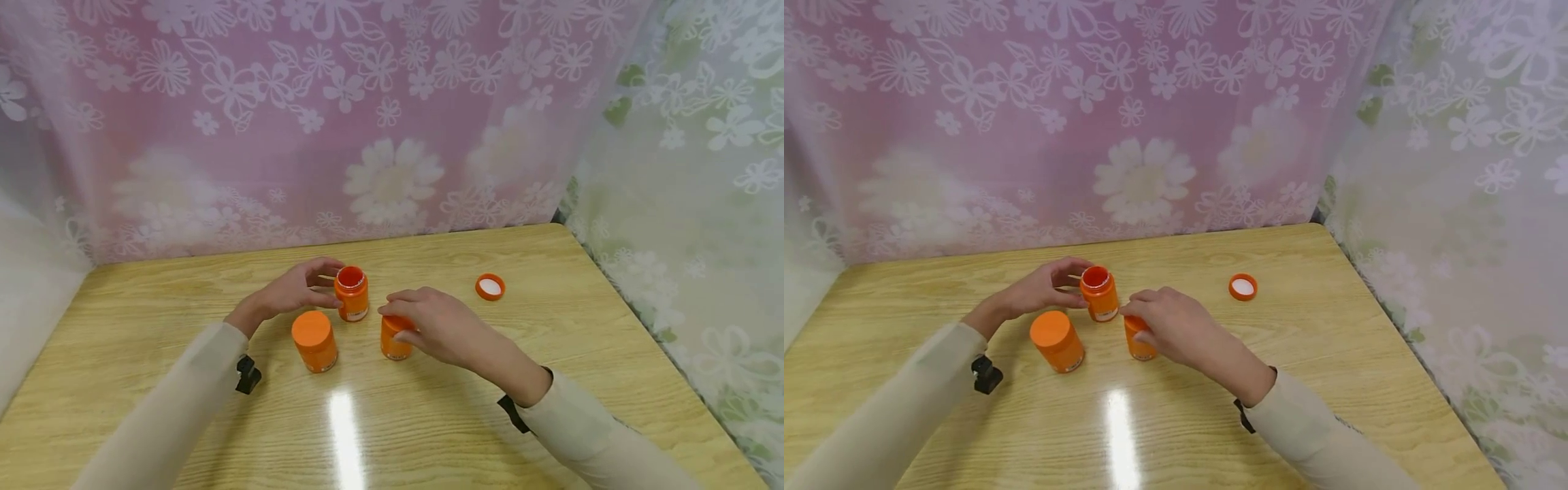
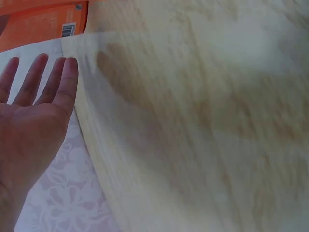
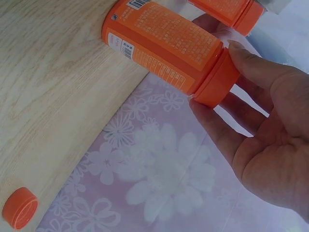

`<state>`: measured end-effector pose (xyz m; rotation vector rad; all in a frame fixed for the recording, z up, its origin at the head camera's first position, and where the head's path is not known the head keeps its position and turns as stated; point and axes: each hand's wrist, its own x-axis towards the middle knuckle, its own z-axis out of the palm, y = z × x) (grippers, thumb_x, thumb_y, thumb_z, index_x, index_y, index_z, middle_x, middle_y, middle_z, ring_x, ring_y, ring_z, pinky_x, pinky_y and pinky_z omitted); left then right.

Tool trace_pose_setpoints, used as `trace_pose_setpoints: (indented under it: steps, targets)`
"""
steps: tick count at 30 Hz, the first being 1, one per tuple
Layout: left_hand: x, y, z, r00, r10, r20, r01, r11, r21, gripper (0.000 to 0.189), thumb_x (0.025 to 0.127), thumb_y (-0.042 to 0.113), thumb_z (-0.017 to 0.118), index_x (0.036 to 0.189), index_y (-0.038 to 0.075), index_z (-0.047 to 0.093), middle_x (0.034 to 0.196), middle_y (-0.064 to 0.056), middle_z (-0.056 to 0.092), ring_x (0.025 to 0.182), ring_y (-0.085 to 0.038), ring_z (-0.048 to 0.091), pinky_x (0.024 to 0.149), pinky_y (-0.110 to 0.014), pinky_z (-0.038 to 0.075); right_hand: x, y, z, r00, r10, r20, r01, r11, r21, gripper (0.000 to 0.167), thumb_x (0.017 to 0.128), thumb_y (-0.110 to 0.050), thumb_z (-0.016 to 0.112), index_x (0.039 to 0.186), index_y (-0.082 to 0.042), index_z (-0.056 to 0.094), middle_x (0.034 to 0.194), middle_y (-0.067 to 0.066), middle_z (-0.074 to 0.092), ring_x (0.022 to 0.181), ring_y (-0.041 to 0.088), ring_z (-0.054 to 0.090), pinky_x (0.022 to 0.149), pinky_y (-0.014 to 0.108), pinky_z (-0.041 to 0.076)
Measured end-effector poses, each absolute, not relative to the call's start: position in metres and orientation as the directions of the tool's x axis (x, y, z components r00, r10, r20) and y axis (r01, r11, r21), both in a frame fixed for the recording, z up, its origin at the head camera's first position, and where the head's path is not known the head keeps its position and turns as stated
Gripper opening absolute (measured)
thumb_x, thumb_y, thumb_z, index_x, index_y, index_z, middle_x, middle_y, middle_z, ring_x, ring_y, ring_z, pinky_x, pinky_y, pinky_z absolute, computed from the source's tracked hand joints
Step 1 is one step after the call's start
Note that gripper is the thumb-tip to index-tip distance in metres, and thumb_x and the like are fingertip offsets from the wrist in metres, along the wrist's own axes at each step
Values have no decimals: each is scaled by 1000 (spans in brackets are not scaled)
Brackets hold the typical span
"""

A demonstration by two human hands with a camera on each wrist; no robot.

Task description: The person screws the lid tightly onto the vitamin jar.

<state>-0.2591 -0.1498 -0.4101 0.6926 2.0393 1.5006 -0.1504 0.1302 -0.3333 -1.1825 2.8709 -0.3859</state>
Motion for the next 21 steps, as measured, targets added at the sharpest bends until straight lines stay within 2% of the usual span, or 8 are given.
trace_pose_setpoints:
  steps: [9, 21]
  targets:
    - [-259, -141, -419, -701, 709, -84, 60, 177, 982, 69, 83, 10, 76, 141, 6, 38, 136, -12, 49, 124, -29, 47, 98, -38, 44, -150, 129, -332, -730, -681, 53, -671, 701, -240, 39, 87, -23, 72, 123, -12, 65, 131, 10, 57, 114, 29, 55, 97, 43, 44]
    - [-260, -137, -422, -711, 696, -102, 46, 190, 981, 65, 83, 5, 75, 139, 5, 42, 132, -13, 53, 120, -29, 52, 94, -39, 47, -151, 130, -334, -730, -681, 60, -674, 701, -235, 39, 87, -22, 73, 123, -11, 65, 130, 10, 57, 114, 28, 56, 98, 42, 42]
